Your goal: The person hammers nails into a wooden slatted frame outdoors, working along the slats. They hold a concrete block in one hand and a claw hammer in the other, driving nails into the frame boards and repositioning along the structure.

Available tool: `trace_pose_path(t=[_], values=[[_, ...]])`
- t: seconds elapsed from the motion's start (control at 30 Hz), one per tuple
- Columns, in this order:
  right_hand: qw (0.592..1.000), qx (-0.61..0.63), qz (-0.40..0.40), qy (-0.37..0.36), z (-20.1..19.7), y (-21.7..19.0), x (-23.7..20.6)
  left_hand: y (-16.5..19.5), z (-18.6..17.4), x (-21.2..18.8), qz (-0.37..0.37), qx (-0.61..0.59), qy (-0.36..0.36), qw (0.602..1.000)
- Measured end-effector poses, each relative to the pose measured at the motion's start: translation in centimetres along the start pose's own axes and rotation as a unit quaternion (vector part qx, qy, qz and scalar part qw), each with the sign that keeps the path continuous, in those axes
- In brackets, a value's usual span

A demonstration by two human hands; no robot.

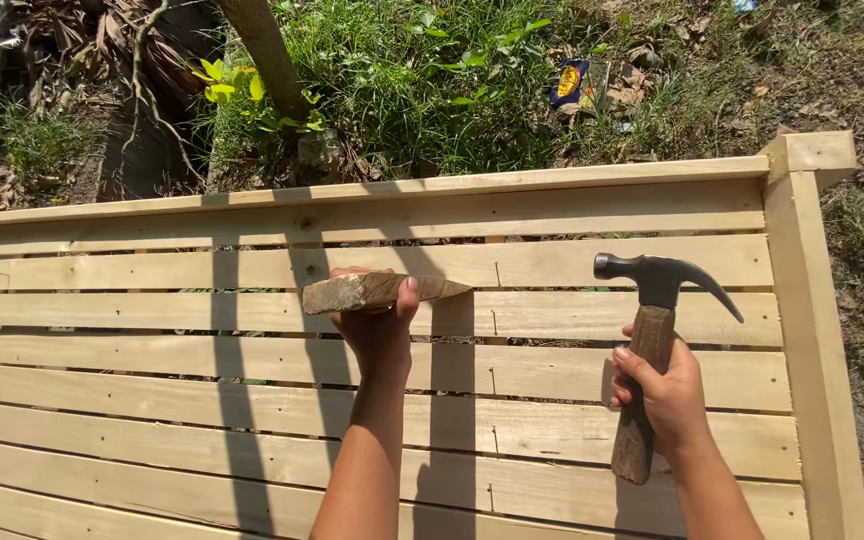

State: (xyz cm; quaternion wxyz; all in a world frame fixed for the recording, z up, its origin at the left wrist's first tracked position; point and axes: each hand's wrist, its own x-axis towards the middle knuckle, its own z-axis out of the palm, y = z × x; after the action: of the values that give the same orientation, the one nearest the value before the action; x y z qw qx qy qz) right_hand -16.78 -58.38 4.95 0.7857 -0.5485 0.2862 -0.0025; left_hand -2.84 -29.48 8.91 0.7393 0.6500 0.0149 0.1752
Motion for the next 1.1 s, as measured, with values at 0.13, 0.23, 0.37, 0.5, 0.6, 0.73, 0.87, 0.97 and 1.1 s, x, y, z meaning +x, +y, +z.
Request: trace_pose_path(t=[0.13,0.23,0.37,0.5,0.6,0.73,0.87,0.97,1.1], values=[[0.999,-0.033,0.034,0.002,-0.2,4.7,1.3,-0.2,0.2,-1.0,0.036,0.122,-0.067,0.990],[0.995,-0.065,0.072,-0.002,-0.5,7.0,2.0,-0.8,0.3,-1.4,0.079,0.087,-0.073,0.990],[0.979,-0.194,0.048,-0.029,0.2,4.3,0.2,-1.4,0.0,-1.1,0.086,0.090,-0.070,0.990],[0.929,-0.307,-0.159,-0.131,3.0,-3.5,-4.8,-1.4,0.3,-1.5,0.066,0.091,-0.068,0.991],[0.859,-0.346,-0.289,-0.244,6.1,-8.5,-7.5,-1.1,1.5,-2.0,0.099,0.100,-0.054,0.989],[0.750,-0.523,-0.309,-0.262,9.2,-11.3,-8.5,-0.5,3.0,-2.1,0.087,0.150,-0.011,0.985],[0.763,-0.504,-0.317,-0.254,9.9,-11.8,-8.3,-0.4,3.4,-1.5,0.045,0.164,-0.013,0.985],[0.772,-0.520,-0.275,-0.240,9.8,-12.1,-8.2,-0.9,3.3,-1.5,0.090,0.134,-0.022,0.987],[0.771,-0.532,-0.256,-0.239,9.7,-12.2,-8.4,-2.5,3.4,-1.6,0.051,0.082,-0.027,0.995]])
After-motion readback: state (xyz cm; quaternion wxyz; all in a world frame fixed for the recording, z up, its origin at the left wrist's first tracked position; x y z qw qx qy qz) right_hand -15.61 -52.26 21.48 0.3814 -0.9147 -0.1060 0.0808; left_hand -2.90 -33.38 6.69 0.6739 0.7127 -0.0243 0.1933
